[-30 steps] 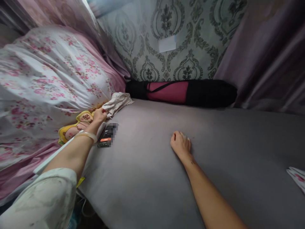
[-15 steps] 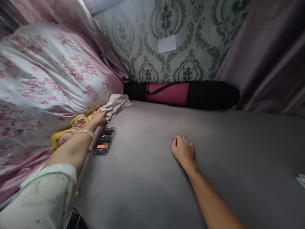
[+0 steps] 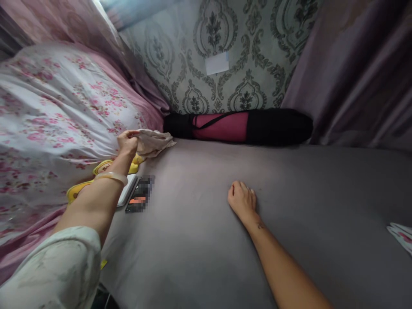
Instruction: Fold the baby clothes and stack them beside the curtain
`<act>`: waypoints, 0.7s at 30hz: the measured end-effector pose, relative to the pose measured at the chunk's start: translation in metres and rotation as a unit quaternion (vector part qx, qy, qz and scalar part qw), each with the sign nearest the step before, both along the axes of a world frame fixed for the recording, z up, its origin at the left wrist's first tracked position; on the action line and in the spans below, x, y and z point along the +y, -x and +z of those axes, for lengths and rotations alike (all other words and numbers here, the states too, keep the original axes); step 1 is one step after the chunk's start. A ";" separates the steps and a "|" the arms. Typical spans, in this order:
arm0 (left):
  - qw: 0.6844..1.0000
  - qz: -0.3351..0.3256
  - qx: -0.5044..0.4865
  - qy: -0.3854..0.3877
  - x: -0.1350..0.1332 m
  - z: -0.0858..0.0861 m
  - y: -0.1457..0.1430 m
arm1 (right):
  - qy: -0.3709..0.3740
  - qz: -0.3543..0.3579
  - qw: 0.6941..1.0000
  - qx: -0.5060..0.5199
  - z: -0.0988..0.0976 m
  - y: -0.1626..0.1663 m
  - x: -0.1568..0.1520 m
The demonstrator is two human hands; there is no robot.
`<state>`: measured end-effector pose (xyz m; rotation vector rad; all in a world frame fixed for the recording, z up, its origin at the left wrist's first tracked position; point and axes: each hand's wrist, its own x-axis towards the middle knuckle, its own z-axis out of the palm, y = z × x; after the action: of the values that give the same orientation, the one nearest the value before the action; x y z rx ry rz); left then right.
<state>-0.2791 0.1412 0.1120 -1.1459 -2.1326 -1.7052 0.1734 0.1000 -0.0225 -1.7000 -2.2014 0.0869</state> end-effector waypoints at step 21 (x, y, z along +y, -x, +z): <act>0.795 -0.538 -0.281 -0.005 -0.024 0.038 -0.224 | 0.034 0.107 0.926 0.362 0.033 -0.003 0.005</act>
<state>-0.0547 0.1176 0.1504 -2.3852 -1.7340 -2.7691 0.1761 0.1050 0.0107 -1.1714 -1.8005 0.7304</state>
